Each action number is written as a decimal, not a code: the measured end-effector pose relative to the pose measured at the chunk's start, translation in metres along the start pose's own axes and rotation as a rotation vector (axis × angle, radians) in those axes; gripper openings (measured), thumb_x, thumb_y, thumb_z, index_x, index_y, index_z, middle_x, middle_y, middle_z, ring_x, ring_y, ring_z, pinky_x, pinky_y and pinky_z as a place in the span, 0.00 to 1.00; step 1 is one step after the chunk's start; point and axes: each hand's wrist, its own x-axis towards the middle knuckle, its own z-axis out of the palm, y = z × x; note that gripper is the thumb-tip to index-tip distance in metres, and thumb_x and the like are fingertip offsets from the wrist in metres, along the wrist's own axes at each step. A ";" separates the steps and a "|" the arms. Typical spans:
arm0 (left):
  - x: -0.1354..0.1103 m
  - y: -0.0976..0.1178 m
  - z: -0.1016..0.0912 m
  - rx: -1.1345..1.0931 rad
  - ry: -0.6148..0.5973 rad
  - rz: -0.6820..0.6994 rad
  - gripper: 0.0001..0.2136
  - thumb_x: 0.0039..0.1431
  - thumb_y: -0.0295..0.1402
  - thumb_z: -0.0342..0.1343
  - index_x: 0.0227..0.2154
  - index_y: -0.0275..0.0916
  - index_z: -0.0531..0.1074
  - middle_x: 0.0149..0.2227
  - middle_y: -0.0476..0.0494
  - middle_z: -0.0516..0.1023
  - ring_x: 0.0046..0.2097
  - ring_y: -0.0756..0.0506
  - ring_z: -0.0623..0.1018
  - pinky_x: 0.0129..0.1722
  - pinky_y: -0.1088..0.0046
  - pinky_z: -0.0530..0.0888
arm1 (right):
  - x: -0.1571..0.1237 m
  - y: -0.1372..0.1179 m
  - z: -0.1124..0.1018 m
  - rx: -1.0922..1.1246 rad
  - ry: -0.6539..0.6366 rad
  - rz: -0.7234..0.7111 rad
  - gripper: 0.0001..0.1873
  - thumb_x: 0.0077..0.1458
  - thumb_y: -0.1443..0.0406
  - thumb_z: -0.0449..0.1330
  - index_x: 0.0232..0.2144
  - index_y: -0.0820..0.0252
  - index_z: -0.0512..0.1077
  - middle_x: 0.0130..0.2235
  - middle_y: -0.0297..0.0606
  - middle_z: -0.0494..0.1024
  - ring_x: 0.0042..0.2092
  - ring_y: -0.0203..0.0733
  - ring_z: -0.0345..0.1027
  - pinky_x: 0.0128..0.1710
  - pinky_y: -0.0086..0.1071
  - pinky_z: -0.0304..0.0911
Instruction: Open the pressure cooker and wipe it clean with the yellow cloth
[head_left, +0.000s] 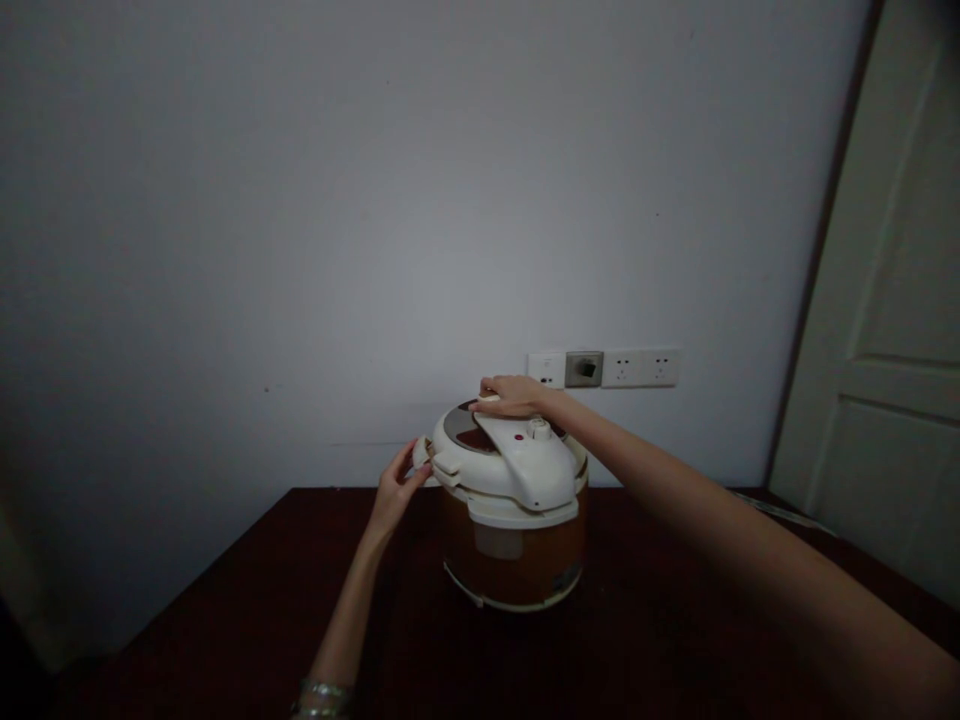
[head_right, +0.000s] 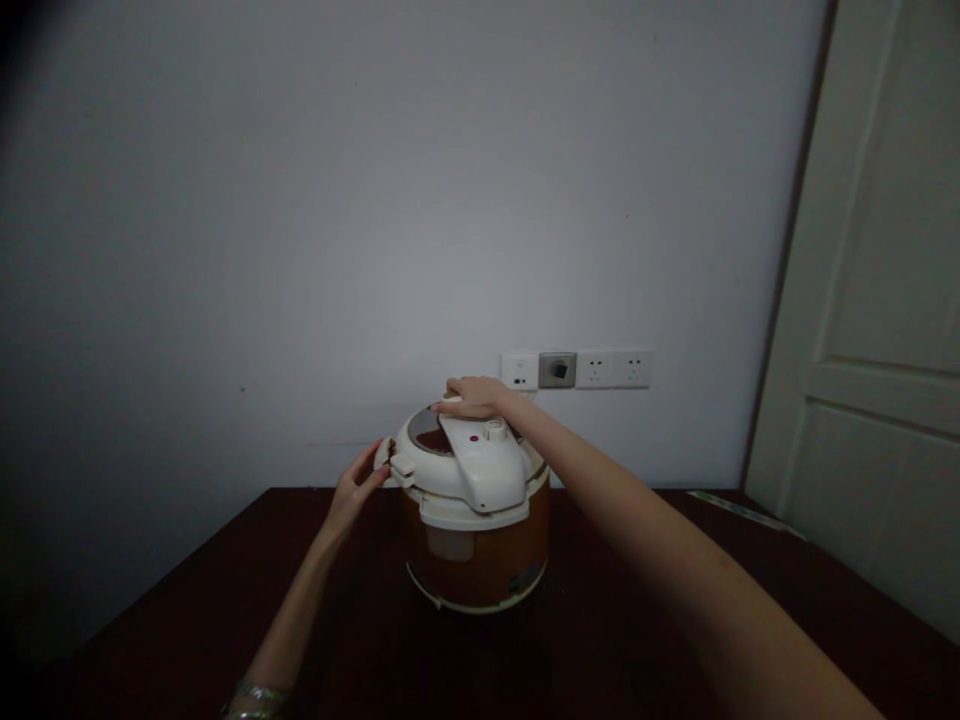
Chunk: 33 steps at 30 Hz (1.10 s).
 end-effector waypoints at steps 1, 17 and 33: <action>0.000 0.000 0.000 -0.006 -0.003 -0.002 0.29 0.43 0.41 0.64 0.50 0.35 0.70 0.54 0.36 0.72 0.56 0.38 0.70 0.56 0.61 0.64 | 0.000 0.001 -0.001 0.034 -0.013 -0.002 0.34 0.55 0.40 0.42 0.46 0.58 0.69 0.46 0.47 0.75 0.44 0.49 0.69 0.38 0.34 0.59; 0.002 -0.005 -0.001 -0.006 -0.008 0.011 0.29 0.44 0.42 0.63 0.49 0.35 0.70 0.53 0.36 0.73 0.54 0.38 0.71 0.55 0.61 0.66 | -0.003 0.004 0.004 -0.068 0.082 -0.102 0.31 0.56 0.43 0.46 0.45 0.59 0.70 0.45 0.46 0.76 0.45 0.48 0.69 0.41 0.34 0.59; 0.004 -0.003 -0.006 -0.026 -0.028 -0.017 0.30 0.42 0.42 0.65 0.49 0.33 0.71 0.53 0.34 0.73 0.54 0.36 0.72 0.52 0.62 0.70 | 0.000 0.006 0.008 -0.061 0.144 -0.084 0.28 0.56 0.44 0.47 0.42 0.58 0.74 0.43 0.44 0.78 0.44 0.46 0.71 0.40 0.31 0.59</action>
